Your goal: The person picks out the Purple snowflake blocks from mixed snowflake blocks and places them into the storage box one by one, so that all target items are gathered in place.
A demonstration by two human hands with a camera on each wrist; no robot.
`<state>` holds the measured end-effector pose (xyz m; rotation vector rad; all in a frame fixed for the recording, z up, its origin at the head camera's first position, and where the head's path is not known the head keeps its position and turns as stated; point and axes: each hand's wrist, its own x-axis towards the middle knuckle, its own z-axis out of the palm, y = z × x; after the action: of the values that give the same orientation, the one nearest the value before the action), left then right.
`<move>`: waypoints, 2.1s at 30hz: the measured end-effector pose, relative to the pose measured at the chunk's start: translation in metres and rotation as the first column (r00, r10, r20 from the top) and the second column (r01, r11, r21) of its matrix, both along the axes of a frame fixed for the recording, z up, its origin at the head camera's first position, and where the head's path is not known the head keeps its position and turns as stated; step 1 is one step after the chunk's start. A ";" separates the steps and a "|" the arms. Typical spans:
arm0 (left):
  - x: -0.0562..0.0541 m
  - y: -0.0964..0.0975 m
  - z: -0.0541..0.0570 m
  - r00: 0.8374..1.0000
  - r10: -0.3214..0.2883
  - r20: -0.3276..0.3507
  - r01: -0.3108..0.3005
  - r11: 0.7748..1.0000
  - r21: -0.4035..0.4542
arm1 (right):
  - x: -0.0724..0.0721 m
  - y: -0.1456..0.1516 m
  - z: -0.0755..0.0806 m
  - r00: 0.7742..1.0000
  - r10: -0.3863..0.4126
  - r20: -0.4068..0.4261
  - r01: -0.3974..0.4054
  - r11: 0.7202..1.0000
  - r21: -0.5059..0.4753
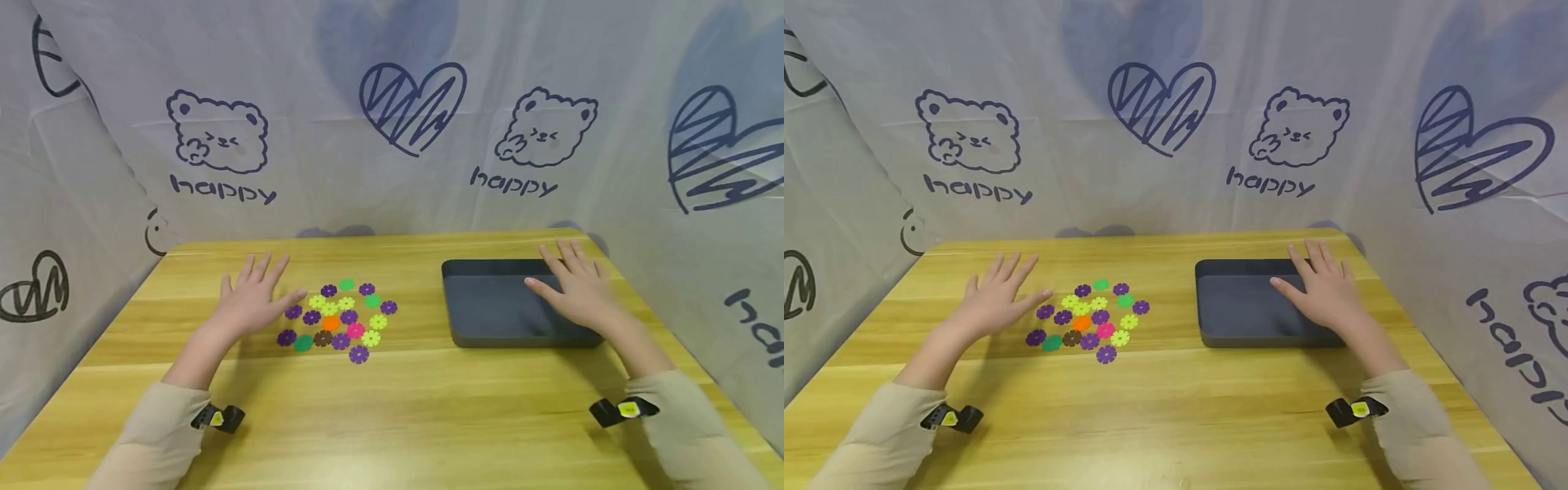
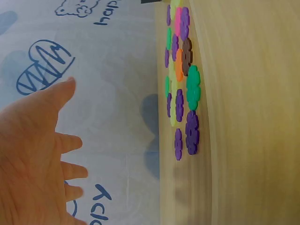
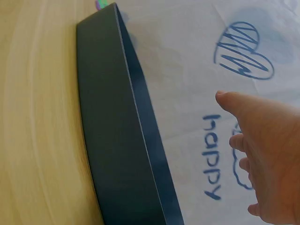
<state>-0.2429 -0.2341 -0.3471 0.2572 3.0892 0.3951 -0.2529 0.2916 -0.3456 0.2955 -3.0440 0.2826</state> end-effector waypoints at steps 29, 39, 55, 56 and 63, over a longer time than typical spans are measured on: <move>0.006 -0.038 -0.031 0.931 -0.316 0.185 0.278 0.939 0.201 | 0.022 0.071 -0.027 0.983 -0.002 0.182 0.004 1.000 -0.012; 0.000 -0.032 -0.036 0.924 -0.328 0.196 0.286 0.934 0.213 | 0.024 0.082 -0.035 0.965 0.057 0.257 -0.038 0.996 -0.078; -0.004 -0.024 -0.034 0.933 -0.293 0.209 0.238 0.938 0.253 | 0.024 0.089 -0.037 0.965 0.032 0.261 -0.018 0.998 -0.054; -0.004 -0.024 -0.033 0.934 -0.289 0.210 0.234 0.939 0.254 | 0.024 0.089 -0.037 0.965 0.033 0.259 -0.020 0.998 -0.052; 0.001 -0.020 -0.026 0.933 -0.289 0.216 0.233 0.939 0.251 | 0.023 0.087 -0.034 0.967 0.026 0.254 -0.023 1.000 -0.014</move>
<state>-0.2422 -0.2543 -0.3736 0.5711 2.7135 0.7015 -0.2300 0.3784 -0.3797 0.3191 -3.2917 0.3649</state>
